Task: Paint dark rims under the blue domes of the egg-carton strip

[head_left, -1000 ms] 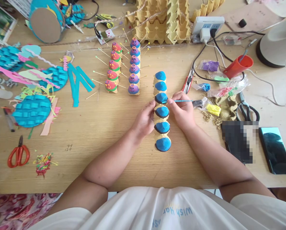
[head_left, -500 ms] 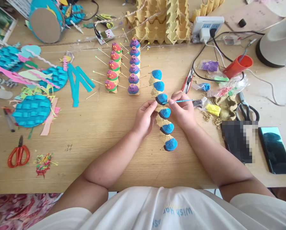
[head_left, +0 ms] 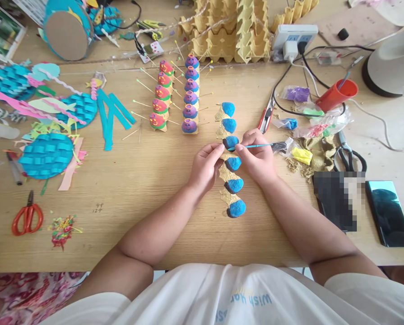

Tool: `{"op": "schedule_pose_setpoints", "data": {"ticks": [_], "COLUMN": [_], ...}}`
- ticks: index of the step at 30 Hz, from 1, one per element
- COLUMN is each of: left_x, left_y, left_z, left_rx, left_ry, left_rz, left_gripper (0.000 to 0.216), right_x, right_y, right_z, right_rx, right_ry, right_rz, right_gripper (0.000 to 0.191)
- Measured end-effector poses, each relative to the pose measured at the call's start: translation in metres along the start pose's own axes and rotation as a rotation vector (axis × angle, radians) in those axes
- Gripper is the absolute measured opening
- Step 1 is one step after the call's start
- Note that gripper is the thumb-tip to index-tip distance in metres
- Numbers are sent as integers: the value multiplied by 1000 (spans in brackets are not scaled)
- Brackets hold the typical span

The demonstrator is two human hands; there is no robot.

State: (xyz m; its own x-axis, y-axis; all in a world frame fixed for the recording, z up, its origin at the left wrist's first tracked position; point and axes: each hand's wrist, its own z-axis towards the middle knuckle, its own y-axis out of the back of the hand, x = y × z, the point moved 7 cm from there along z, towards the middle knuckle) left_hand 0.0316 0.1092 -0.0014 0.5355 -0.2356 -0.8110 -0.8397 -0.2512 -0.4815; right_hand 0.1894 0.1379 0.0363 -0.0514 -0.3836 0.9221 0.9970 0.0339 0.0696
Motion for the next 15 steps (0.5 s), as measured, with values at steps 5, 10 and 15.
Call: {"op": "schedule_pose_setpoints", "data": {"ticks": [5, 10, 15], "left_x": [1, 0, -1], "left_y": [0, 2, 4], "left_z": [3, 1, 2], "left_rx": [53, 1, -7], "left_ry": [-40, -48, -89], "left_rz": [-32, 15, 120], "left_gripper": [40, 42, 42], "right_x": [2, 1, 0], "right_y": [1, 1, 1], "right_z": [1, 0, 0], "right_rx": [-6, 8, 15], "right_ry": [14, 9, 18], "right_rz": [-55, -38, -62], "right_gripper": [50, 49, 49]}}
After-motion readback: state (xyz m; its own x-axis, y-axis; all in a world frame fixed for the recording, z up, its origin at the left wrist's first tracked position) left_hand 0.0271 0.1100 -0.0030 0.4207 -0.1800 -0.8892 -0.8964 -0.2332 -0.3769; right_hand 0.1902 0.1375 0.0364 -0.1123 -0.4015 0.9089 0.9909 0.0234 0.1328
